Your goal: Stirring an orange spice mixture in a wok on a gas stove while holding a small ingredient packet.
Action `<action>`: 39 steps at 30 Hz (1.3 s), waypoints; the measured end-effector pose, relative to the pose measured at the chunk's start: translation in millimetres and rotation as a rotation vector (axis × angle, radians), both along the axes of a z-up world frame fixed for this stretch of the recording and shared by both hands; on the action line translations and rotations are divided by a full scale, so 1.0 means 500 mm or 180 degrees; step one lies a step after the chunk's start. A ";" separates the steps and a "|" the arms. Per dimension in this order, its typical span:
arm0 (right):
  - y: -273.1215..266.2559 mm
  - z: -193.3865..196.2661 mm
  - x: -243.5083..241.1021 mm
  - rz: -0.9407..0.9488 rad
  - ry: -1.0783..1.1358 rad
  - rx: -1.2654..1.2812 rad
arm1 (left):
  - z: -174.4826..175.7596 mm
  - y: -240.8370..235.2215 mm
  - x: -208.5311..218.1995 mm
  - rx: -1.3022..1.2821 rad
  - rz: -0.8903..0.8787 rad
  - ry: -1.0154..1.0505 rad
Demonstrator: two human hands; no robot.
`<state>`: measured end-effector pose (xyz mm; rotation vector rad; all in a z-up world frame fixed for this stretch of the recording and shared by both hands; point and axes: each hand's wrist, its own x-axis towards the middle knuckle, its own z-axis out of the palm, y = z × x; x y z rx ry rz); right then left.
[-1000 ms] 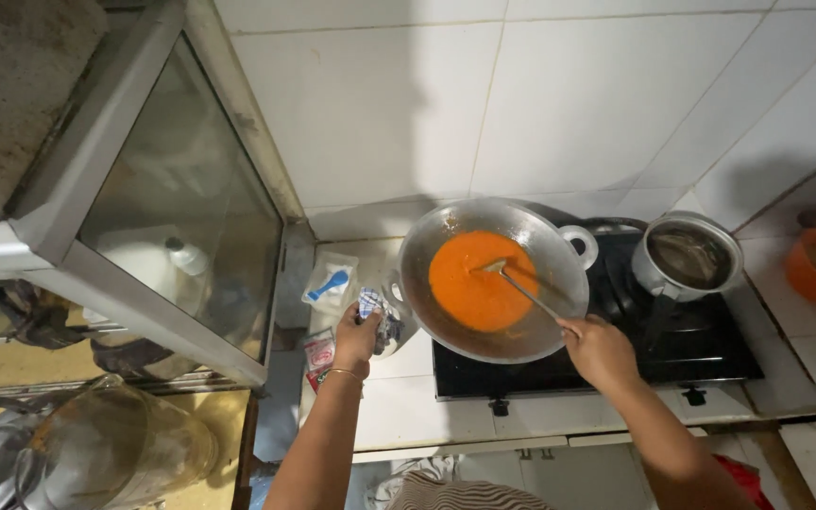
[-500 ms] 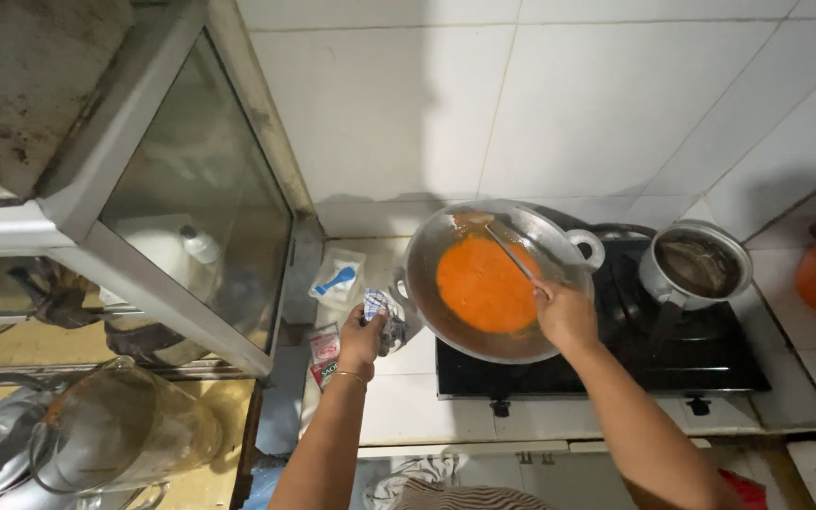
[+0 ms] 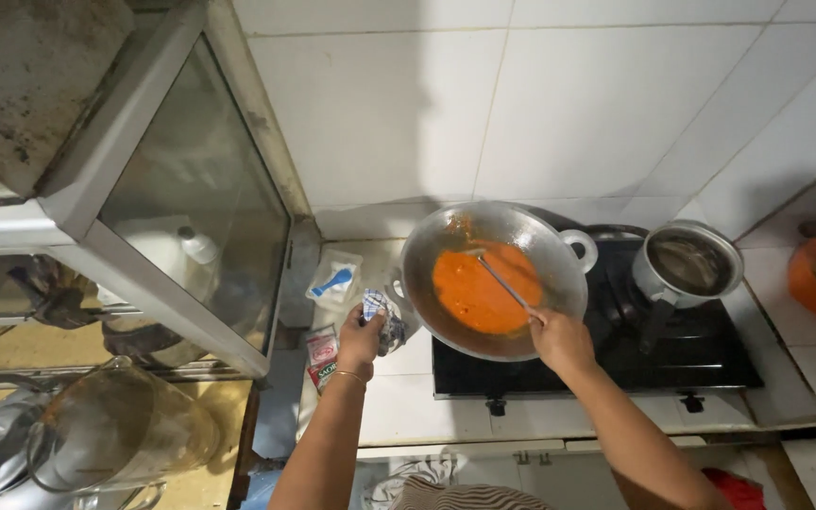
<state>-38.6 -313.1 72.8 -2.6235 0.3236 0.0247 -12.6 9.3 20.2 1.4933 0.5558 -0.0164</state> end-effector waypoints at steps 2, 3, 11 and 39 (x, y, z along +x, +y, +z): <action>-0.019 -0.008 -0.017 0.0081 0.0009 0.0077 | 0.011 -0.004 -0.004 -0.0034 0.0027 -0.0013; -0.028 -0.012 -0.025 0.0173 0.0018 0.0154 | 0.015 -0.005 -0.005 -0.0069 0.0064 -0.0026; -0.077 0.060 -0.070 0.0335 0.0322 -0.0142 | -0.002 -0.012 0.016 0.0175 -0.0012 0.0015; -0.110 0.013 -0.090 0.0426 0.0293 -0.0286 | 0.093 -0.054 0.001 0.0599 0.0056 0.0200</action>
